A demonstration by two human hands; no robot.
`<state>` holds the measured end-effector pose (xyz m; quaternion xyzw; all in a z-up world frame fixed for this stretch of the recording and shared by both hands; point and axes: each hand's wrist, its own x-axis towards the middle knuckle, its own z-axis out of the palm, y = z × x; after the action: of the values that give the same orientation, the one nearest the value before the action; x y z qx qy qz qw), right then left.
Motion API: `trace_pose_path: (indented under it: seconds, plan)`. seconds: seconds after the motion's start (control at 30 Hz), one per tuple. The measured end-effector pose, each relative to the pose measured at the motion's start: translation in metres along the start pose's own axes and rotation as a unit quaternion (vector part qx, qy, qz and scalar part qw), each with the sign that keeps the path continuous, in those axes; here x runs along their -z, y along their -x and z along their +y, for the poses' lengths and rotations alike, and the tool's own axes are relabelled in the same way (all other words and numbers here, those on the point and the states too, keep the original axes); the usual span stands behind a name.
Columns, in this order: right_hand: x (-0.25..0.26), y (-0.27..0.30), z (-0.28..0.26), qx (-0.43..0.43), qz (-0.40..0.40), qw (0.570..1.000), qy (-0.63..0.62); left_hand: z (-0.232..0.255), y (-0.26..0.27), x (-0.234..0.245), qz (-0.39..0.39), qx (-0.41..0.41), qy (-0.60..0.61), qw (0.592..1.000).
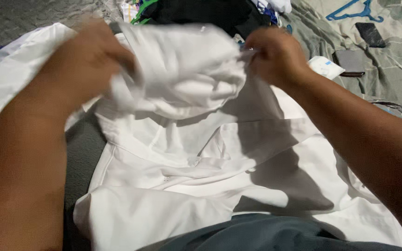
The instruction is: The person irons a white shirt laid on their lap while lying on a bed. They smooth the fabric with one hand and move the iron with the other, then flip the shirt to button the collar and iron the sleeve.
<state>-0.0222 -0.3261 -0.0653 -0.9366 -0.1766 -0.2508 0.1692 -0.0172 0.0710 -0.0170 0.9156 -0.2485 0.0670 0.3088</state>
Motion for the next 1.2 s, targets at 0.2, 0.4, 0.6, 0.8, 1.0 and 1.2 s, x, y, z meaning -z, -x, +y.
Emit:
trace_pose_path:
  seconds: [0.2,0.4,0.6,0.8,1.0,1.2]
  plan:
    - [0.017,0.046,-0.007,-0.039,-0.176,0.983,0.017,-0.039,-0.005,-0.013,0.214,-0.088,-0.106,0.967]
    - [0.038,0.045,0.012,-0.129,-0.311,0.914,-0.224,-0.02,0.016,-0.033,0.039,-0.106,0.049,0.992]
    - [0.0,-0.022,0.004,-0.231,-0.253,0.922,-0.178,0.021,-0.019,-0.056,-0.093,0.321,0.121,0.935]
    - [-0.015,-0.013,-0.032,-0.207,-0.438,0.852,-0.199,0.003,-0.025,-0.089,-0.103,0.132,-0.096,0.981]
    - [0.011,0.006,-0.001,-0.257,-0.559,0.734,-0.288,-0.003,-0.046,-0.034,0.334,-0.147,-0.135,0.921]
    - [0.037,0.02,0.042,-0.243,-0.55,0.714,-0.359,0.03,-0.046,-0.009,0.339,-0.235,0.029,0.91]
